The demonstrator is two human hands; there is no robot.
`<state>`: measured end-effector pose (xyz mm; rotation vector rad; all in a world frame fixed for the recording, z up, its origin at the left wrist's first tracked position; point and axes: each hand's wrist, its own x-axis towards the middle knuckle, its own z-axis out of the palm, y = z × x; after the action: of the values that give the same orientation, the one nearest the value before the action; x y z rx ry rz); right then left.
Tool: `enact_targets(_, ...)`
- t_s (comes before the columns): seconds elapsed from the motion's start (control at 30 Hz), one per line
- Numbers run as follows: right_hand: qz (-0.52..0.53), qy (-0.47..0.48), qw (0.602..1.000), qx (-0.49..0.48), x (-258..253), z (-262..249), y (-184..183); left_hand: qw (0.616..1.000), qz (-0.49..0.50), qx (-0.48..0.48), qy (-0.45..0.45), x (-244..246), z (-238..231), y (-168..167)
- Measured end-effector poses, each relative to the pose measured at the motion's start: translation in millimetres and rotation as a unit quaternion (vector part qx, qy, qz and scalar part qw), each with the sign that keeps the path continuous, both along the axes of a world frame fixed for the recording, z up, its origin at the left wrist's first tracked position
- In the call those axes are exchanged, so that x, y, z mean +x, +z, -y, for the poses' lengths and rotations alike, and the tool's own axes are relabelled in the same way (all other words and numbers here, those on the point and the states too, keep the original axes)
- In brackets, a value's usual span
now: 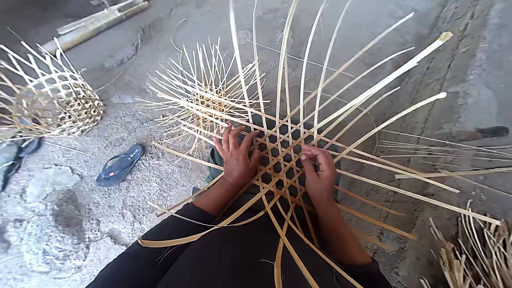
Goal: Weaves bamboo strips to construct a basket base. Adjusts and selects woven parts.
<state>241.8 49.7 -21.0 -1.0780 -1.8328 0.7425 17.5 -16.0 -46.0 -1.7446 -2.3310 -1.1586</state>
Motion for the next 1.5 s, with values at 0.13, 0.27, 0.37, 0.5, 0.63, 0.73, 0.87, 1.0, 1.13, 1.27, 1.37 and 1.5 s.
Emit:
enact_targets(0.13, 0.026, -0.008, 1.000, -0.008, 5, 8, 19, 0.997, -0.072, 0.021, -0.013, 1, 11, 15)
enact_targets(0.27, 0.264, 0.043, 0.963, 0.035, 0, 30, 16, 0.977, -0.137, -0.036, -0.157, 8, 23, 18)
enact_targets(0.37, 0.399, 0.050, 0.914, 0.058, -8, 45, -5, 0.956, -0.169, -0.119, -0.207, 13, 22, 10)
enact_targets(0.5, 0.365, 0.101, 0.925, 0.021, 0, 36, 12, 0.950, -0.176, -0.144, -0.214, 13, 20, 26)
enact_targets(0.63, 0.301, 0.091, 0.949, -0.004, 34, 11, 55, 0.970, -0.147, -0.082, -0.174, 11, 31, 21)
enact_targets(0.73, 0.365, 0.098, 0.926, -0.002, 54, 1, 56, 0.976, -0.146, -0.041, -0.157, 10, 35, 7)
enact_targets(0.87, 0.415, 0.135, 0.900, -0.007, 58, -6, 65, 0.980, -0.153, -0.024, -0.129, 14, 35, 3)
enact_targets(1.0, 0.439, 0.162, 0.884, 0.004, 60, -12, 71, 0.979, -0.148, -0.022, -0.138, 13, 36, 2)
enact_targets(1.13, 0.445, 0.170, 0.879, 0.026, 59, -16, 69, 0.978, -0.141, -0.028, -0.149, 14, 36, 3)
enact_targets(1.27, 0.450, 0.164, 0.877, 0.031, 56, -17, 69, 0.979, -0.144, -0.018, -0.141, 15, 35, 0)
enact_targets(1.37, 0.472, 0.164, 0.866, 0.029, 52, -15, 69, 0.979, -0.151, -0.011, -0.134, 15, 35, -2)
enact_targets(1.5, 0.476, 0.167, 0.862, 0.043, 51, -17, 67, 0.979, -0.153, -0.004, -0.132, 15, 34, -5)
